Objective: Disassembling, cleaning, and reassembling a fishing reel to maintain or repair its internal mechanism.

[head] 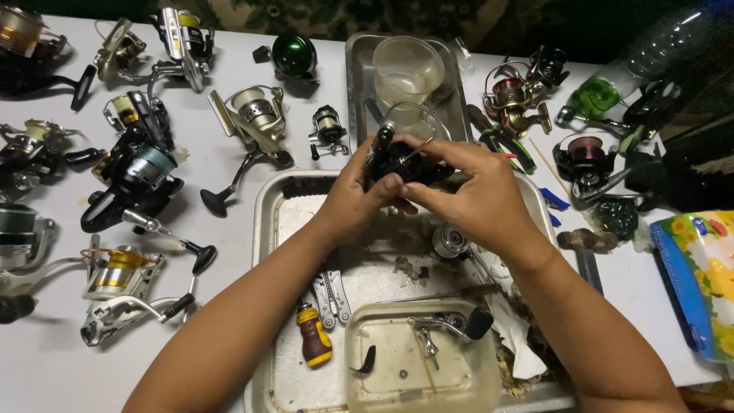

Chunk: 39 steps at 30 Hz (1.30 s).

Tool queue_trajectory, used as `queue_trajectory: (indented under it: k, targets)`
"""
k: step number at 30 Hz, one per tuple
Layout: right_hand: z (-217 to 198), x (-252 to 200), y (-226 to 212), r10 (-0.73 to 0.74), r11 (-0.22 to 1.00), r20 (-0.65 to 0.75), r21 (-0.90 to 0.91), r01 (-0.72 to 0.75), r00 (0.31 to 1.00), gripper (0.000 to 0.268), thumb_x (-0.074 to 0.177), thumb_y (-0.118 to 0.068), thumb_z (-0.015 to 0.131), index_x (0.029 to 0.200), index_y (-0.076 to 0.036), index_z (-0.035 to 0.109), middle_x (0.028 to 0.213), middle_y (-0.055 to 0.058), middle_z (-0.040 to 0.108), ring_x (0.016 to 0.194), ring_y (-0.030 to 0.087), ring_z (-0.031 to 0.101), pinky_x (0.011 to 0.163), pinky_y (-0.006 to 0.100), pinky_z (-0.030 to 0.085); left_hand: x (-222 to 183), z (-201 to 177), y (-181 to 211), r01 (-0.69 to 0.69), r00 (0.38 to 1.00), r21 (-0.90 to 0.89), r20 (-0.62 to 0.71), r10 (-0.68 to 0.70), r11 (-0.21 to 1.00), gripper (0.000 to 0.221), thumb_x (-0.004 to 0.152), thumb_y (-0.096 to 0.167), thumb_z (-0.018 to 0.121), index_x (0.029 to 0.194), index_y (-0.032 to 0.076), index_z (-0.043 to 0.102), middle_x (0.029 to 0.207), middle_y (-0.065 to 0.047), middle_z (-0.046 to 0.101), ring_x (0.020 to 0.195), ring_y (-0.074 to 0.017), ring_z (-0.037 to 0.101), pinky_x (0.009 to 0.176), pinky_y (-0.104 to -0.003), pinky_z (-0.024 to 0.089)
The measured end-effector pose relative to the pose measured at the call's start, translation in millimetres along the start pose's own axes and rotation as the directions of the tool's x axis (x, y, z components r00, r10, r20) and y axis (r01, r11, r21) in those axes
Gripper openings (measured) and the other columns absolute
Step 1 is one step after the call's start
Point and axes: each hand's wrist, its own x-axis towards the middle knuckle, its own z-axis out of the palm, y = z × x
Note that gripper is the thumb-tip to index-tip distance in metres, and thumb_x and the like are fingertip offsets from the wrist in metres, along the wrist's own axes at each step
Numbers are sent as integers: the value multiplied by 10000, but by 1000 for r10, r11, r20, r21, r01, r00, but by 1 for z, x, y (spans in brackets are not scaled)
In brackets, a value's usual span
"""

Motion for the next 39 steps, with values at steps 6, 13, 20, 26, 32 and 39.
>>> queue_trajectory:
  k: [6,13,20,26,32,39]
  targets:
    - [-15,-2,0,-6,1000,142,-9,7,990,531,794,-119,873,1262,42,683,1076,305,726,1019,476,703,926,578,523,8,-5,-8,16,998,125,-63,-8,992,643,929,447,741,1393,85,483,1109,-185,657,848,-243,720,689,-388,691]
    - [-65,-46,0,-239,930,79,-268,252,968,465,1131,-6,811,1429,200,519,1355,370,619,1247,466,626,1047,494,521,9,-2,14,153,982,248,-144,-119,957,897,818,602,665,1433,57,305,1157,-206,646,711,-196,742,535,-260,671]
    - [-48,-87,-24,-236,911,504,-183,370,831,95,942,10,726,1021,46,765,837,166,781,675,236,756,599,306,651,12,-7,3,32,991,134,-130,-14,990,589,908,470,680,1198,43,397,1008,-188,632,617,-224,710,438,-297,608]
    - [17,-127,-7,-208,830,733,-218,514,647,185,816,-58,754,975,-81,663,728,51,678,596,254,657,497,410,558,12,-7,-1,-59,991,167,-108,77,984,445,957,399,672,1124,56,443,897,-127,562,582,-234,694,438,-309,611]
    - [26,-138,-13,-126,655,710,-464,596,692,142,801,-49,686,738,-152,613,575,-17,612,443,173,571,336,344,422,14,-7,-2,-96,989,167,-93,113,981,376,976,355,664,1107,56,477,902,-126,618,571,-250,722,429,-297,585]
    - [24,-147,-14,-18,690,698,-510,514,716,163,812,9,631,747,-138,604,583,-5,610,412,135,529,302,323,419,13,-6,1,-149,987,211,-27,158,966,385,986,395,642,1076,35,536,917,-132,661,627,-223,739,446,-275,584]
